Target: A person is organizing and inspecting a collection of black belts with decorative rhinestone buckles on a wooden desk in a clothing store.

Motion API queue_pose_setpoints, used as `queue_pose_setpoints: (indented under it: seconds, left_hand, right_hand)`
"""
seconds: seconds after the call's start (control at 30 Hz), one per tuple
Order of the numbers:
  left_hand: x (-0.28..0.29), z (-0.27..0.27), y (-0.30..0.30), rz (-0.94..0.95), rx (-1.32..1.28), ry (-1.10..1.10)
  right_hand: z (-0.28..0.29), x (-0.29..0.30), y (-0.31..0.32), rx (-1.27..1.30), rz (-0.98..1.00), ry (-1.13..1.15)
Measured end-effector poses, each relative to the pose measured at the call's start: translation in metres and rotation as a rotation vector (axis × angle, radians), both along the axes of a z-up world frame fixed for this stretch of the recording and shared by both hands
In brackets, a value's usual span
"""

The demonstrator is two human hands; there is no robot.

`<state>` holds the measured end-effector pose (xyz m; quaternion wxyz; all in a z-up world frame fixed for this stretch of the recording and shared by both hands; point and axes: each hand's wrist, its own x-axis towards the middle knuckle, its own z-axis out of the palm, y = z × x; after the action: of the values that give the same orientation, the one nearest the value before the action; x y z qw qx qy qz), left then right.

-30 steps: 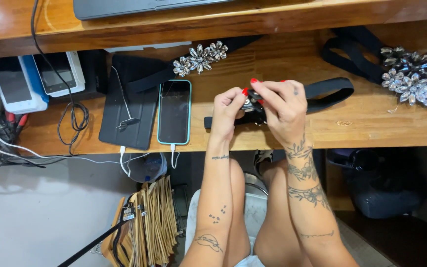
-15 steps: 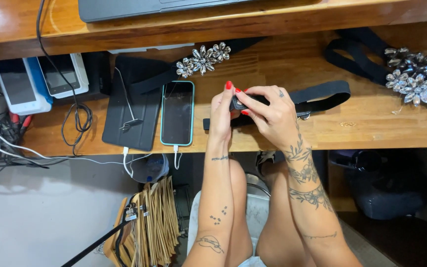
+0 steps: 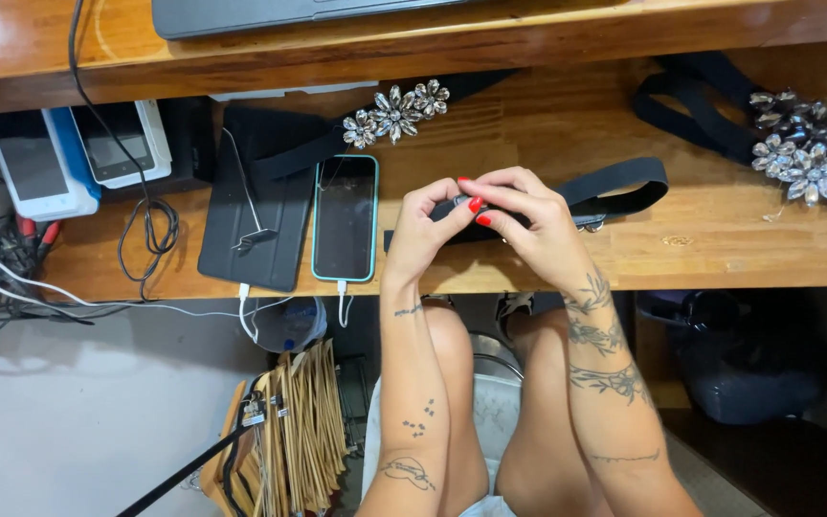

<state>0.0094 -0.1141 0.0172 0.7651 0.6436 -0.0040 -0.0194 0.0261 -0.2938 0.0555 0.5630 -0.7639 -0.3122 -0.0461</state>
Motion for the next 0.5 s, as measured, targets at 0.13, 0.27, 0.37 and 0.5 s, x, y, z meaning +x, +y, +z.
queue_pose_setpoints:
  seconds: [0.13,0.27,0.37,0.5]
  left_hand:
    - [-0.002,0.003,0.008,-0.034,0.132,-0.002]
    - [-0.004,0.02,0.007,-0.029,0.331,-0.065]
    - [-0.002,0.011,0.009,0.012,0.421,-0.129]
    - [-0.004,0.009,0.012,0.043,0.529,-0.215]
  right_hand:
    - [-0.007,0.003,-0.006,-0.012,-0.03,0.091]
    - [-0.008,0.003,-0.007,-0.157,-0.114,0.084]
    - [-0.016,0.006,-0.006,-0.221,-0.123,0.082]
    - [-0.019,0.008,-0.002,-0.253,-0.097,0.083]
